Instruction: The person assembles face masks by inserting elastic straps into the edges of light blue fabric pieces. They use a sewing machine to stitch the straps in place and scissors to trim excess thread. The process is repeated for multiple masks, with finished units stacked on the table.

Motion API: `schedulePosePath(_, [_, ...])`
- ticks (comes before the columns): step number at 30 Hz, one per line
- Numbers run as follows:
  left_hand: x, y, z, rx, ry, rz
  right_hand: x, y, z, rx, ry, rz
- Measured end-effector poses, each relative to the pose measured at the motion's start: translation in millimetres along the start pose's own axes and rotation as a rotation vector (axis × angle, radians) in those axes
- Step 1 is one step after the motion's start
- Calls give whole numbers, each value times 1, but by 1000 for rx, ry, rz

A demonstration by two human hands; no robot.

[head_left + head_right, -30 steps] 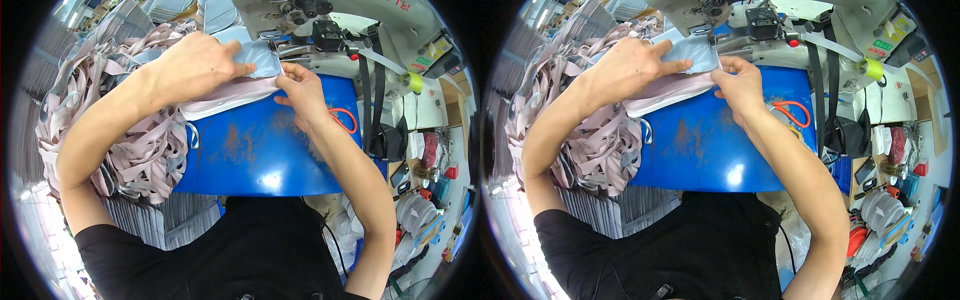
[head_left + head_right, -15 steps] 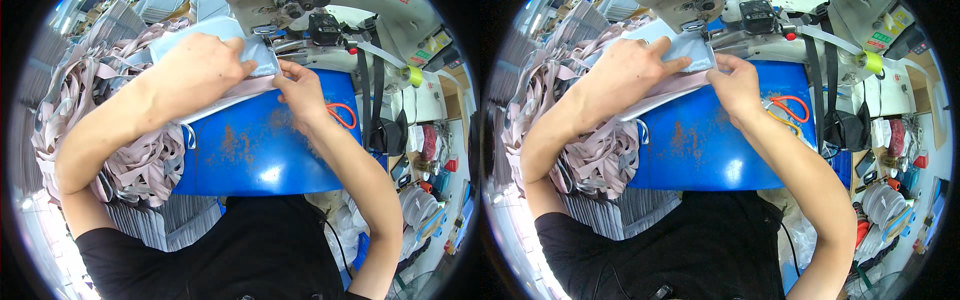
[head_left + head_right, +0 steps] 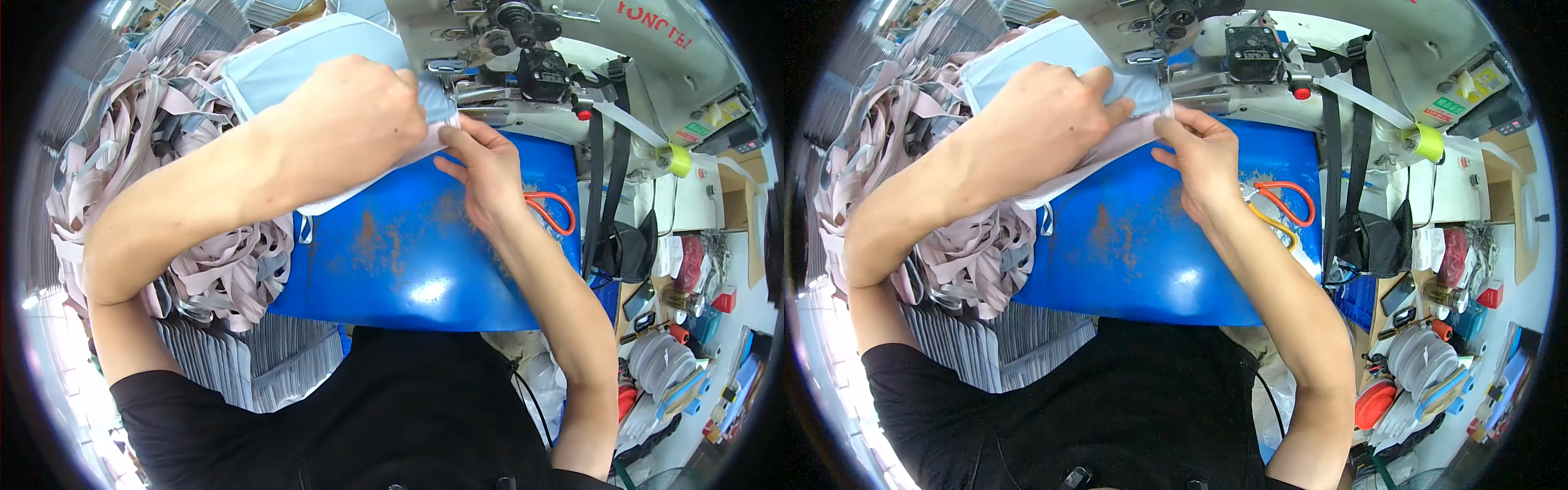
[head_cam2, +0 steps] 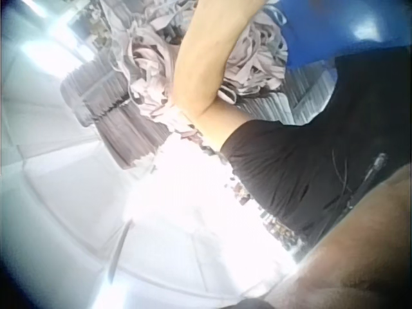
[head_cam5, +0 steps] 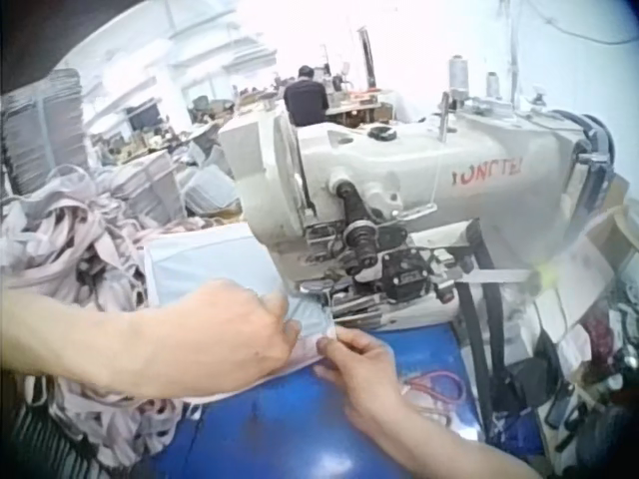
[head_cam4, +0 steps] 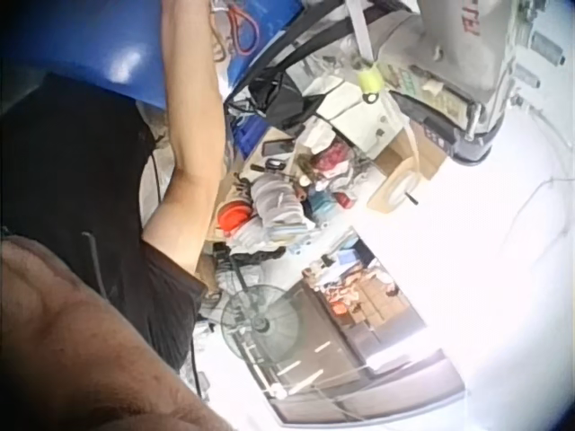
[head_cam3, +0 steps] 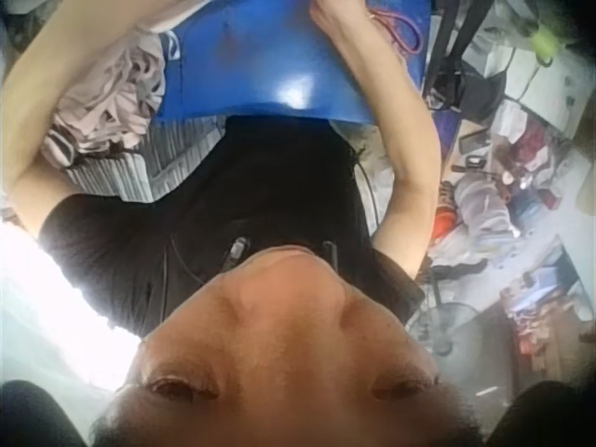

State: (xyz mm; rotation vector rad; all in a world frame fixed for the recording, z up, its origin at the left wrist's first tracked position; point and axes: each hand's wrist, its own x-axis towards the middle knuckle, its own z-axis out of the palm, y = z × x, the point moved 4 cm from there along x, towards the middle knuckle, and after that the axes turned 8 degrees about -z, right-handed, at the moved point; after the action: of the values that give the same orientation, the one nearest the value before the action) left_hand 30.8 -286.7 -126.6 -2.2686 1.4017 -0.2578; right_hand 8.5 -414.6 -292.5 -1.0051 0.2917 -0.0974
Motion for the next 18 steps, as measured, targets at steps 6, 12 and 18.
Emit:
schedulePosePath(6, [2, 19, 10, -32, 11, -135, 4, 2, -1, -4, 53, 27])
schedulePosePath(12, [7, 48, 13, -109, 79, -276, 2, 5, 1, 74, 69, -32])
schedulePosePath(18, [20, 67, 20, -290, 96, -397, 4, 15, -3, 236, 41, -89])
